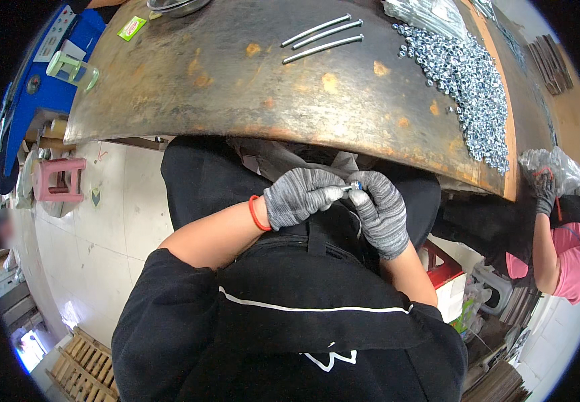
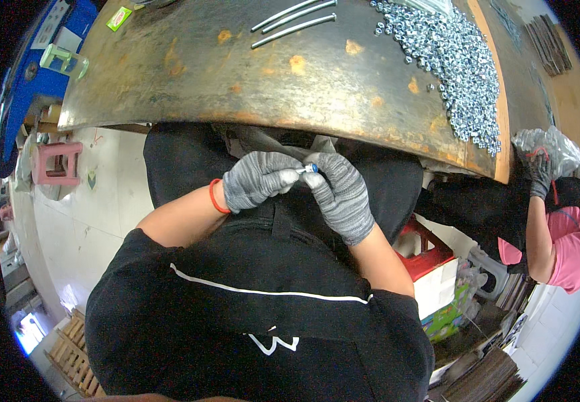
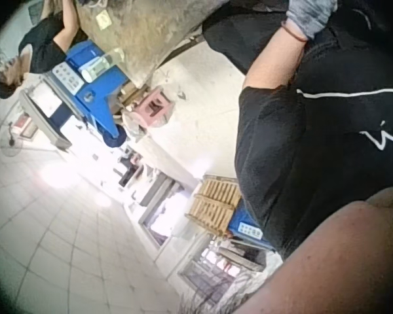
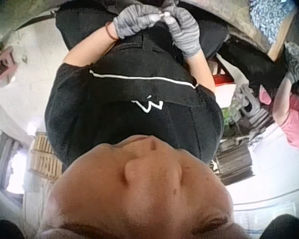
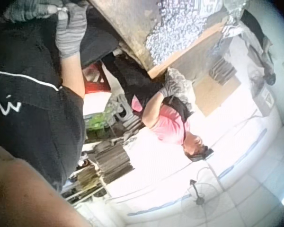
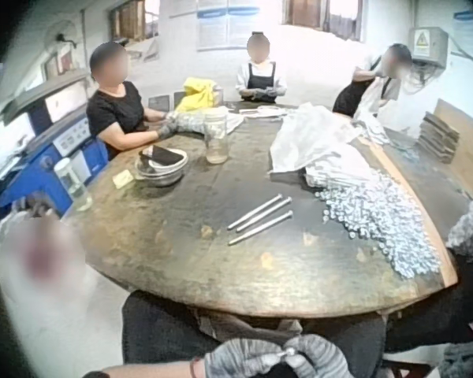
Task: The person repeatedly picks up bolts and nuts from a table and screws them together by hand. They place the assembled fasteners into a pile on the table. At one point, they open a plastic bag and pour additional bolts onto the table before resuming assembly.
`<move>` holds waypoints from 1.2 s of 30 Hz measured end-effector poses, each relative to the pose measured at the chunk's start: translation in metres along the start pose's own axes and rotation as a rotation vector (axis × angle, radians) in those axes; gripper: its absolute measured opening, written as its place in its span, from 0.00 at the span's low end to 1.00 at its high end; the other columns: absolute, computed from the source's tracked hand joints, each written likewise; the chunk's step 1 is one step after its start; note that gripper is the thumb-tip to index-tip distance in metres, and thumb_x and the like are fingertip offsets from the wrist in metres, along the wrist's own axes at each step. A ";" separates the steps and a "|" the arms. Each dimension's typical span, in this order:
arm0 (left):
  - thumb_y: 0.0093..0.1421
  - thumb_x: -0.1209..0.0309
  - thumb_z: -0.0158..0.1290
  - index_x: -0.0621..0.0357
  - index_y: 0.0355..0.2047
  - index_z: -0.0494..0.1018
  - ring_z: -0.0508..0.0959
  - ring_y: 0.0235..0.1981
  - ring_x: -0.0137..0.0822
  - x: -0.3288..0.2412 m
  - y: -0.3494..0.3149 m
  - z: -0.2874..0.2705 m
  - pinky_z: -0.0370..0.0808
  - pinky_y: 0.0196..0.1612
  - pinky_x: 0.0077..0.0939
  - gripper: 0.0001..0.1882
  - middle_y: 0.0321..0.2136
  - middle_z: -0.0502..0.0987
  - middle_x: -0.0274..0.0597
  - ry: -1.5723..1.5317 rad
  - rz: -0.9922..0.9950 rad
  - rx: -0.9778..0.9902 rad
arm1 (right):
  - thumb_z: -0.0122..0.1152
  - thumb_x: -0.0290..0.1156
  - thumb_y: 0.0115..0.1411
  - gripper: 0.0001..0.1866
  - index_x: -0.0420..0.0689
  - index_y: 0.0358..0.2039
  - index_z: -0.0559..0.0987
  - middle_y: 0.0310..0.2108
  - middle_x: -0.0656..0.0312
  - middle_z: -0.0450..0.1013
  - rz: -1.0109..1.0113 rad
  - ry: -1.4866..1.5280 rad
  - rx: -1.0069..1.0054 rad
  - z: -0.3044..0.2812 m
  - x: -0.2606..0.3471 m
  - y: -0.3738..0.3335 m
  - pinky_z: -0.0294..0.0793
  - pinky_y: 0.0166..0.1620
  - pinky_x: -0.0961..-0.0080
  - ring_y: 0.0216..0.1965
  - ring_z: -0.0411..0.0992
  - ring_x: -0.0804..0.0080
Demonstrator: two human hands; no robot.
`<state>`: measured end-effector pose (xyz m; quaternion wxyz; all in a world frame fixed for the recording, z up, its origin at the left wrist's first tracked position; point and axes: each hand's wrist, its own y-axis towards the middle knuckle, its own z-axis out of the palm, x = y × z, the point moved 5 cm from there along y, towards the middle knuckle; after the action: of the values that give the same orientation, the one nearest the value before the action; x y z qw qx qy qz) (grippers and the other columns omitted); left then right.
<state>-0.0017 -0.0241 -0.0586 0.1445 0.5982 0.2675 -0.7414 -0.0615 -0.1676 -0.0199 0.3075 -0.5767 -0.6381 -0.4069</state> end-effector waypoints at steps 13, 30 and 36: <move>0.62 0.55 0.41 0.51 0.53 0.67 0.69 0.53 0.46 0.155 0.143 -0.060 0.63 0.56 0.36 0.23 0.53 0.68 0.47 0.914 0.008 -0.358 | 0.61 0.32 0.53 0.13 0.40 0.37 0.77 0.34 0.51 0.74 0.241 -0.230 -0.182 -0.030 -0.059 -0.013 0.73 0.41 0.71 0.37 0.74 0.58; 0.50 0.62 0.60 0.59 0.42 0.73 0.75 0.41 0.47 -0.088 0.115 -0.138 0.72 0.46 0.34 0.21 0.40 0.75 0.49 1.212 0.065 -0.847 | 0.53 0.44 0.56 0.22 0.39 0.42 0.74 0.37 0.44 0.74 0.612 -0.854 -0.643 -0.199 -0.193 0.103 0.69 0.45 0.59 0.40 0.72 0.47; 0.48 0.66 0.59 0.57 0.32 0.75 0.77 0.32 0.44 -0.081 0.120 -0.156 0.73 0.39 0.34 0.12 0.31 0.76 0.47 1.306 -0.205 -0.679 | 0.59 0.30 0.54 0.14 0.39 0.41 0.73 0.29 0.54 0.72 0.402 -0.462 -0.787 -0.189 -0.189 0.073 0.70 0.38 0.70 0.30 0.70 0.66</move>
<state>0.2089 -0.0418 -0.0292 0.0629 0.8117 0.5679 -0.1213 0.0233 -0.4244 -0.0801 -0.0105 -0.8358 -0.3638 -0.4110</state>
